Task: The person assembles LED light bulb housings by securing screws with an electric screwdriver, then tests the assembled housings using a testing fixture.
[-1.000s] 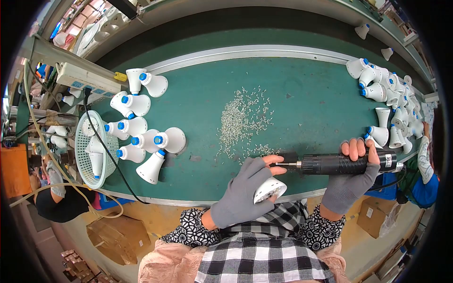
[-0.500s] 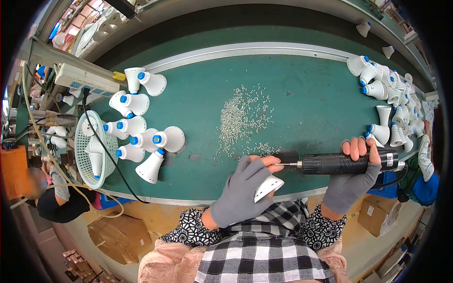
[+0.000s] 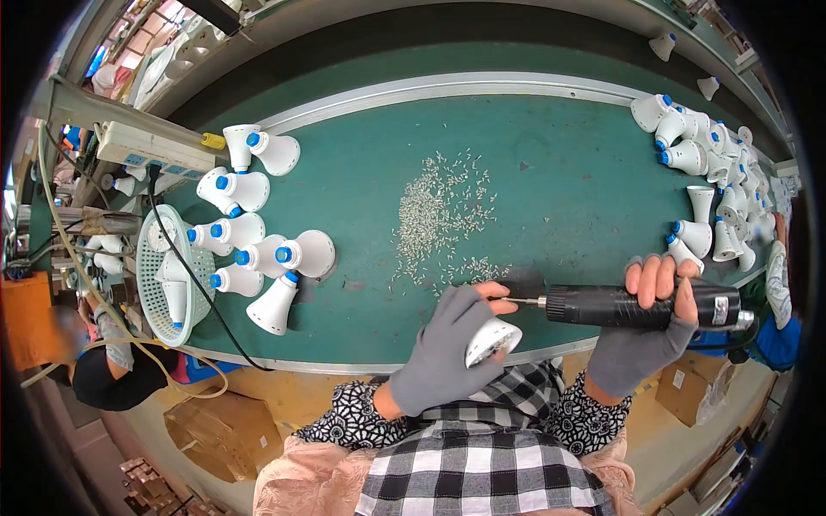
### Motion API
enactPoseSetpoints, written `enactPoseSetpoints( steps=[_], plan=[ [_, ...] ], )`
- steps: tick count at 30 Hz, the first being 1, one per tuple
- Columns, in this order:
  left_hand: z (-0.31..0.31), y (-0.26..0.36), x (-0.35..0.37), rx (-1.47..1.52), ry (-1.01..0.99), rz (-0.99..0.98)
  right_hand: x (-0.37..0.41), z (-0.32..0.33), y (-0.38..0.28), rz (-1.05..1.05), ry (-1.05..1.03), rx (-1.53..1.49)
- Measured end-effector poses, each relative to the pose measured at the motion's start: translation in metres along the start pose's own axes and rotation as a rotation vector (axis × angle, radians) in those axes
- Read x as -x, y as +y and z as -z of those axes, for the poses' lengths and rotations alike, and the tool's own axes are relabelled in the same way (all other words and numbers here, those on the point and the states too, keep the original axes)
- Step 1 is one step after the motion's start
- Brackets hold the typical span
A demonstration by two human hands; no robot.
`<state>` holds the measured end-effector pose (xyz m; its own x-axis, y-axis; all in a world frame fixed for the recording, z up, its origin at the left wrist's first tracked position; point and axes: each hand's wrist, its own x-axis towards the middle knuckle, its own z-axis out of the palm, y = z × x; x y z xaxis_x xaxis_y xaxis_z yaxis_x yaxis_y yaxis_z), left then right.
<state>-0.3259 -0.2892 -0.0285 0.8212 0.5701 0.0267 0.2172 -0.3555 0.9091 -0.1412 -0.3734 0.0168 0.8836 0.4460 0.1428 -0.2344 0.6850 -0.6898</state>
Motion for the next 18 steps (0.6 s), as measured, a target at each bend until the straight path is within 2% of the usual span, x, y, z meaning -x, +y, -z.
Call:
enactPoseSetpoints(
  steps=[4,7,10,13,16,18],
  plan=[
    [-0.009,-0.006,0.008,0.467,0.007,0.326,0.009,0.005,-0.015,0.105,-0.004,-0.036],
    [-0.014,-0.003,0.011,0.640,0.030,0.563,0.020,0.008,-0.029,0.163,-0.041,0.000],
    [-0.021,0.002,0.010,0.566,0.097,0.514,0.045,0.010,-0.041,0.133,-0.065,0.062],
    [-0.025,0.001,0.011,0.525,0.074,0.502,0.054,0.003,-0.033,0.232,0.001,0.108],
    [-0.029,-0.001,0.013,0.417,0.089,0.454,0.050,0.004,-0.025,0.244,-0.136,0.024],
    [-0.029,0.001,0.012,0.387,0.086,0.452,0.050,-0.002,-0.022,0.230,-0.130,0.052]
  ],
)
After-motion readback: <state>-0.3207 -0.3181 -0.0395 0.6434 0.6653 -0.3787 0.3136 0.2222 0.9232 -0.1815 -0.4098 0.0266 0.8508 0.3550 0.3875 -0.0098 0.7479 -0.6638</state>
